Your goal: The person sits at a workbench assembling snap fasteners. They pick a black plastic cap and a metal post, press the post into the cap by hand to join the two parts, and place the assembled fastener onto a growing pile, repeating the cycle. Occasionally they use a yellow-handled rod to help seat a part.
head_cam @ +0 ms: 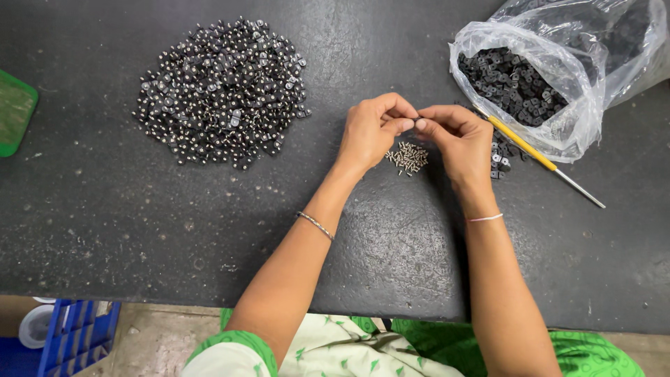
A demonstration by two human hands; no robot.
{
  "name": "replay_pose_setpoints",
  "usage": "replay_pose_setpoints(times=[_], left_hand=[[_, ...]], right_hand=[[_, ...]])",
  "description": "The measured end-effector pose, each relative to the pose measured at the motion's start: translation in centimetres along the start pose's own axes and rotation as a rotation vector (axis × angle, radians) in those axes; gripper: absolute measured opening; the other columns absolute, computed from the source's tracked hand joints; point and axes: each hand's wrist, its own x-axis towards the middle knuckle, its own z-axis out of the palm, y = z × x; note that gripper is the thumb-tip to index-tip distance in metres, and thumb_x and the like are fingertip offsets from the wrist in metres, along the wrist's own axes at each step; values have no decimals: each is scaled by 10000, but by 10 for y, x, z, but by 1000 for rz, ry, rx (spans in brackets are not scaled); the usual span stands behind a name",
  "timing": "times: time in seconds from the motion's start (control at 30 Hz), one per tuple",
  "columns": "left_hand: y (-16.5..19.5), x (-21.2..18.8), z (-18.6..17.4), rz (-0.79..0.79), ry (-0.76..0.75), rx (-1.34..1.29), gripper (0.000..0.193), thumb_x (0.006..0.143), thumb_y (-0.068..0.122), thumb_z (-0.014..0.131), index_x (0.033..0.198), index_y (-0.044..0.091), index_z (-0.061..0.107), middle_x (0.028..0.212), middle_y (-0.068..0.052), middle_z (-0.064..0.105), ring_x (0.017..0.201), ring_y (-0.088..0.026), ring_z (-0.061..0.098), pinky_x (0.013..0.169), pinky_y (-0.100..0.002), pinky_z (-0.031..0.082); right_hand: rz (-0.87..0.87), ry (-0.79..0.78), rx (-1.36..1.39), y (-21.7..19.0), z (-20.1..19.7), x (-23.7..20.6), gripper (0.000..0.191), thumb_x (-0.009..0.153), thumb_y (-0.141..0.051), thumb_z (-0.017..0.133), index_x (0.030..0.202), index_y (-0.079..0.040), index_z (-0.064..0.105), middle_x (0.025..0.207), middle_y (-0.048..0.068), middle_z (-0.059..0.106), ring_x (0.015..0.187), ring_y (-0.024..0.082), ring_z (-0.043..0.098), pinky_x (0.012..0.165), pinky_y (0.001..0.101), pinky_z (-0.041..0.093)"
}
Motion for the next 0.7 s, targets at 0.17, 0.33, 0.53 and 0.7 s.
replay_pose_setpoints(times=[0.17,0.33,0.53,0.7], left_hand=[[-12,5,9,26,-51,-290,129,911,4,726,1039,-12,715,948,-77,775,864,-115,743,795,-264,618],[-21,12,-2,-26,76,-459,199,950,63,743,1110,-48,697,1033,-130,746,912,-157,704,823,-279,586],[-24,19,-21,-141,230,-658,204,958,101,709,1111,-16,638,990,-120,763,883,-164,736,802,-297,620],[-28,17,-16,-76,184,-530,222,961,61,705,1169,-18,699,1009,-109,766,899,-144,726,807,-275,611]], right_hand=[[-34,23,104,-5,4,3,162,962,-37,750,1102,35,714,968,68,758,834,117,704,797,251,589],[-163,-64,-255,-16,17,-10,169,918,-69,775,1083,-35,754,960,65,763,853,133,711,791,279,567],[-499,-233,-733,-22,28,-12,162,862,-112,796,1024,-123,799,954,54,724,872,268,641,785,388,512],[-540,-263,-765,-20,28,-12,162,855,-108,791,1015,-130,797,963,43,711,869,274,607,789,395,498]])
